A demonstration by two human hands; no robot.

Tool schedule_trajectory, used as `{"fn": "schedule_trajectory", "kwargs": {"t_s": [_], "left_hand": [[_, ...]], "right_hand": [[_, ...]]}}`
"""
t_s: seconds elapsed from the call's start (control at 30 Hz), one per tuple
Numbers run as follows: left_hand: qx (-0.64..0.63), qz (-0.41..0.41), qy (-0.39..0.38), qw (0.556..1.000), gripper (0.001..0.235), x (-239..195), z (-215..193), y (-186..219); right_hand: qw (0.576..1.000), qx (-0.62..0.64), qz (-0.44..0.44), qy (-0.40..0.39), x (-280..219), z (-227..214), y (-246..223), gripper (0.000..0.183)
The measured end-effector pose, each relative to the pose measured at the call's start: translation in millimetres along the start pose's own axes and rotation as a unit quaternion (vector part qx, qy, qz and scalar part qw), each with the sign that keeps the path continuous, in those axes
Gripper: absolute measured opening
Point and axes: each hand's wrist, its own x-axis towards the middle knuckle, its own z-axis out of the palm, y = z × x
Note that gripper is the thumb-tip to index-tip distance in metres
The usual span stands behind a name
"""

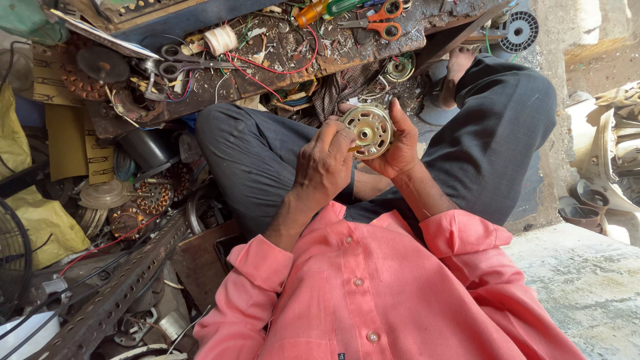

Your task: The person disassembles a small electric motor housing by hand and with a screwdriver. They pry off the metal casing, manipulate internal components, and use a screwdriver to adjust or remove parts of the motor assembly while sitting on the floor.

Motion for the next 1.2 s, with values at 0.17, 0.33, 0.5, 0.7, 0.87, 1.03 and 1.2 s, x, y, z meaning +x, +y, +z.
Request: {"fn": "schedule_trajectory", "kwargs": {"t_s": [0.17, 0.33, 0.5, 0.7, 0.87, 1.03, 1.2], "left_hand": [[-0.191, -0.172, 0.043, 0.965, 0.006, 6.5, -2.3, -4.4], [-0.150, -0.071, 0.057, 0.984, 0.012, 17.4, -8.7, -7.8], [-0.122, -0.042, 0.018, 0.991, 0.015, 28.0, 5.9, -3.8], [-0.144, -0.054, -0.006, 0.988, 0.014, 26.8, 7.2, -6.5], [-0.165, -0.054, -0.009, 0.985, 0.015, 35.6, 1.1, -7.9], [-0.150, -0.050, -0.024, 0.987, 0.015, 27.0, 12.0, -18.2], [-0.155, -0.027, -0.050, 0.986, 0.016, 36.8, -5.4, -17.5]], "right_hand": [[0.998, -0.053, -0.019, 0.020, 0.7, -1.3, -1.7, 0.091], [0.994, -0.087, -0.003, 0.073, 2.7, -11.6, 6.6, 0.083], [0.997, -0.055, -0.002, 0.055, 2.0, -33.1, 9.0, 0.073], [0.996, -0.068, -0.003, 0.059, -0.9, -49.3, 13.6, 0.069], [0.996, -0.052, 0.012, 0.071, 6.8, -35.6, 13.8, 0.069], [0.994, -0.080, 0.023, 0.070, -0.6, -46.2, 12.7, 0.070], [0.994, -0.092, 0.022, 0.049, 5.7, -49.2, 18.0, 0.067]]}}
